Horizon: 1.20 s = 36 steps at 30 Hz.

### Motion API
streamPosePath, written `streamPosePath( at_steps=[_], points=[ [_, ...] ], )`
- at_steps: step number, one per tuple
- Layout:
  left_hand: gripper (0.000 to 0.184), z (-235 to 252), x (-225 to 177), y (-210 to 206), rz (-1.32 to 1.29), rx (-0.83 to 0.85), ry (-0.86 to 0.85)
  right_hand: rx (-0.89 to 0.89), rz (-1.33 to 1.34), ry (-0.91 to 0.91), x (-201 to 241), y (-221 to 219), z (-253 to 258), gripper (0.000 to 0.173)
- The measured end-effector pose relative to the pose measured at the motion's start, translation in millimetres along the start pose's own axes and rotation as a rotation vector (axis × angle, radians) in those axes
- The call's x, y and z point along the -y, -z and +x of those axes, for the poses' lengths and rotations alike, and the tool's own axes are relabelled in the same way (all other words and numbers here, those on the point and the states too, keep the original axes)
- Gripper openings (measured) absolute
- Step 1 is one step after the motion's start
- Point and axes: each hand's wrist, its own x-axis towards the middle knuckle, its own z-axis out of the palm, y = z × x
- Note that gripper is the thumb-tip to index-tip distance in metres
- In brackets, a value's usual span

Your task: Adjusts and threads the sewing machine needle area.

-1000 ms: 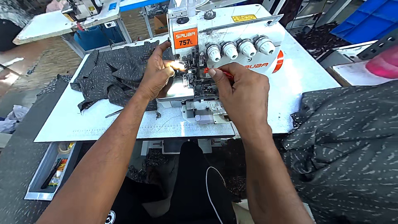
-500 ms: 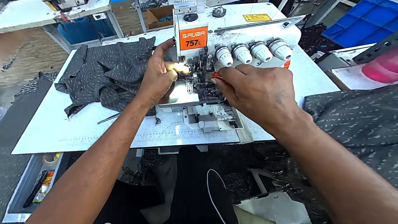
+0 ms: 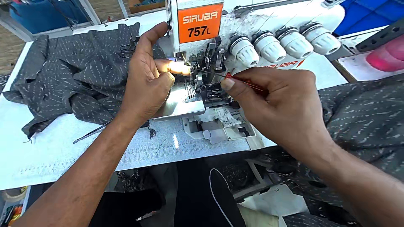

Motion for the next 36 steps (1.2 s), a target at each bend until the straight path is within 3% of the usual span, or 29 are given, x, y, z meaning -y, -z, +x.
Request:
streamPosePath(
  at_steps=[4,9,11,16,22,27,32,36],
  points=[
    [0.077,0.0,-1.0,0.6,0.010,0.004,0.003,0.043,0.113,-0.127,3.7,2.7,3.1,0.022],
    [0.074,0.4,-0.9,0.5,0.017,0.002,0.000,0.103,0.476,-0.434,8.4,3.0,6.3,0.023],
    [0.072,1.9,0.9,0.9,0.022,0.009,-0.010,0.102,0.510,-0.455,8.1,1.0,6.8,0.023],
    [0.070,2.7,0.9,-2.9,0.088,-0.009,0.004,0.084,-0.192,0.027,4.2,7.8,4.1,0.031],
    [0.077,0.7,0.1,-5.4,0.248,-0.054,0.075,0.035,-0.357,0.127,2.5,7.6,-0.9,0.035],
    [0.076,2.4,-2.1,-5.0,0.232,-0.015,0.115,0.040,-0.529,0.355,-2.4,32.8,-3.1,0.032],
    [0.079,3.5,1.7,-2.6,0.209,-0.059,0.099,-0.058,-0.283,0.269,-7.9,37.2,-51.3,0.030],
    [0.074,2.5,0.0,-4.4,0.200,-0.121,0.106,-0.041,0.473,-0.037,-8.4,11.1,-104.5,0.031]
  ],
)
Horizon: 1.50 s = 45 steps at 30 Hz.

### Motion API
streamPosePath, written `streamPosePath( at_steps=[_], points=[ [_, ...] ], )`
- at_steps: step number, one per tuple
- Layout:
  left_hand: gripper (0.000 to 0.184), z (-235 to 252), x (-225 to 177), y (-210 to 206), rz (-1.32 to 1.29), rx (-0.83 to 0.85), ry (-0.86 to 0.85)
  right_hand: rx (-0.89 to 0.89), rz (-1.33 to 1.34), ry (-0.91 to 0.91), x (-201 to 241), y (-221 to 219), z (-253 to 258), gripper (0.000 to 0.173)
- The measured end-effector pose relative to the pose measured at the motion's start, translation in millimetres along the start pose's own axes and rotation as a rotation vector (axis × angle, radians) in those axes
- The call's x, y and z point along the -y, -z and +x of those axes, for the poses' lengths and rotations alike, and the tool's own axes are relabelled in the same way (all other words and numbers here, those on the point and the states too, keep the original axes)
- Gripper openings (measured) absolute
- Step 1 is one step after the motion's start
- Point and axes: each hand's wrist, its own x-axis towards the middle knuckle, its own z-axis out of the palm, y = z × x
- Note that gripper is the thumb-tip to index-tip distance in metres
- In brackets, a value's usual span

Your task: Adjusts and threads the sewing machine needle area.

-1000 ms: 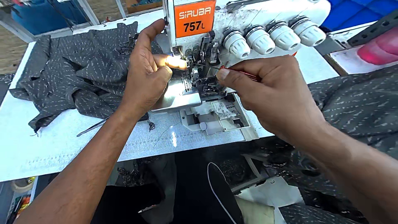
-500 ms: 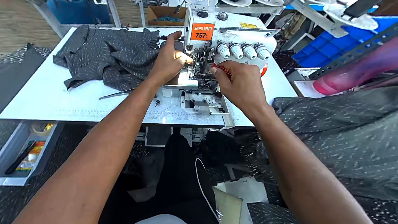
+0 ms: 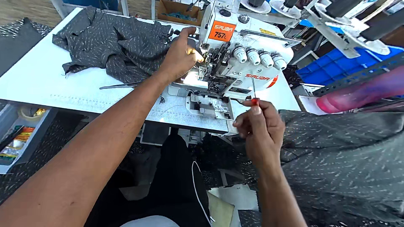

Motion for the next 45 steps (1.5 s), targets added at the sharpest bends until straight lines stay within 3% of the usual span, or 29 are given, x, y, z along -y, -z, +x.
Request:
streamPosePath(
  at_steps=[3,9,18,21,24,26,30,33,36,39,42,45],
  points=[
    [0.072,-7.6,-3.6,0.0,0.058,-0.028,-0.013,0.036,0.293,-0.191,-10.0,-10.5,-37.0,0.032],
    [0.077,-21.5,-8.7,-3.2,0.259,0.029,0.002,0.020,0.343,-0.290,-30.5,-15.3,-76.6,0.026],
    [0.082,-18.2,-15.8,3.7,0.198,0.192,0.126,-0.012,0.347,-0.260,-23.2,-34.7,-79.4,0.044],
    [0.076,-30.4,-16.0,9.1,0.127,0.068,0.087,-0.017,0.154,-0.157,-11.9,-42.2,-78.5,0.039],
    [0.069,-76.4,-16.5,11.7,0.136,-0.182,-0.036,-0.067,-0.036,-0.007,6.6,-42.9,-79.2,0.026],
    [0.064,-138.8,-17.8,15.0,0.088,-0.261,-0.043,-0.065,-0.054,0.071,12.0,-47.1,-79.7,0.015],
    [0.053,-259.5,-20.2,17.9,-0.240,-0.082,0.208,0.144,0.068,0.153,11.9,-95.2,-78.9,0.013],
    [0.046,-312.4,-24.9,28.4,-0.492,-0.111,0.265,0.436,-0.140,0.254,43.4,-155.1,-92.3,0.025],
    [0.038,-347.7,-25.1,51.1,-0.546,-0.348,0.352,0.460,-0.304,0.407,57.4,-212.0,-111.6,0.034],
    [0.035,-374.8,-11.6,89.8,-0.418,-0.461,0.405,0.587,-0.190,0.410,63.3,-243.9,-114.2,0.054],
    [0.036,-384.9,-13.3,159.8,-0.121,-0.571,0.514,0.670,-0.153,0.419,59.6,-243.4,-111.0,0.058],
    [0.061,-391.3,-4.1,239.1,0.336,-0.633,0.653,0.699,-0.131,0.368,44.5,-220.5,-103.7,0.048]
  ],
)
